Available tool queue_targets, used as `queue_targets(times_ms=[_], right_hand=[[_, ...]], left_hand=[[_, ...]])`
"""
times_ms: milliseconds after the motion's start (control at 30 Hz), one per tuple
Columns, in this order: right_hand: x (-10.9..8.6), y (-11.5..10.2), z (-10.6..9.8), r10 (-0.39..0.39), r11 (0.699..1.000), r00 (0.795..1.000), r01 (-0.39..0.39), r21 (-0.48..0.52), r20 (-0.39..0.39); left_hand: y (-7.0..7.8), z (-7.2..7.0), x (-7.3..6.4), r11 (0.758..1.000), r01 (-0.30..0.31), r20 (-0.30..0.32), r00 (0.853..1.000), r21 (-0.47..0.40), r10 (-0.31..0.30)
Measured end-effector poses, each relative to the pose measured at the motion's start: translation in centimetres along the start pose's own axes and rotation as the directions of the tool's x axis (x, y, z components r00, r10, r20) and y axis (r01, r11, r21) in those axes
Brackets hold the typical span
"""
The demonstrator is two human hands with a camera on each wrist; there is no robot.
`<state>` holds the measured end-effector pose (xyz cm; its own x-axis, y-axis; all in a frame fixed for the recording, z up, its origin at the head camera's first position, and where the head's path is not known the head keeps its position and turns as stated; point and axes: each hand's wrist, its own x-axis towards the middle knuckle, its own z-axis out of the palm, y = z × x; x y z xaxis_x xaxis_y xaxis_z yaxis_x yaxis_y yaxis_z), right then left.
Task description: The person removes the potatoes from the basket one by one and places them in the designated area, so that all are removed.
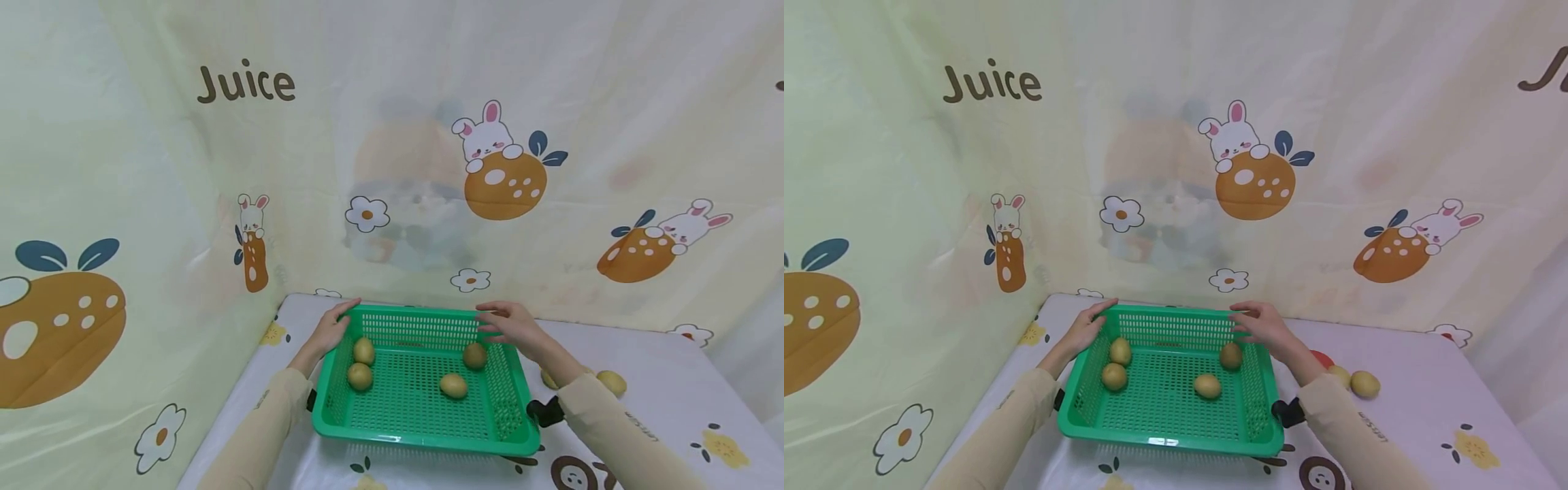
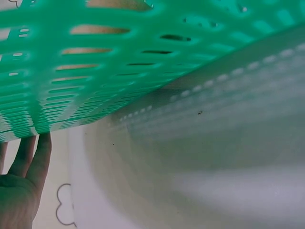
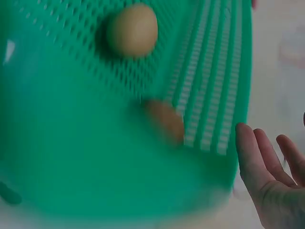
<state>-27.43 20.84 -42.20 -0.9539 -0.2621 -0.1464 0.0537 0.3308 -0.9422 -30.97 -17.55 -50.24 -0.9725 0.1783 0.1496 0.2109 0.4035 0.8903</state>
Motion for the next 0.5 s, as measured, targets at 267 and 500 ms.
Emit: queue_targets(times_ms=[267,500], right_hand=[[2.4,-1.1,6.5,0.025,0.999,0.996,-0.028,0.037,0.086],[4.4,-1.1,11.8,0.056,0.989,0.992,-0.071,0.127,0.117]], left_hand=[[-0.1,0.0,0.0,1.000,0.015,0.007,1.000,0.001,-0.015],[-0.1,-0.1,0.1,1.000,0.011,0.011,1.000,0.006,-0.011]])
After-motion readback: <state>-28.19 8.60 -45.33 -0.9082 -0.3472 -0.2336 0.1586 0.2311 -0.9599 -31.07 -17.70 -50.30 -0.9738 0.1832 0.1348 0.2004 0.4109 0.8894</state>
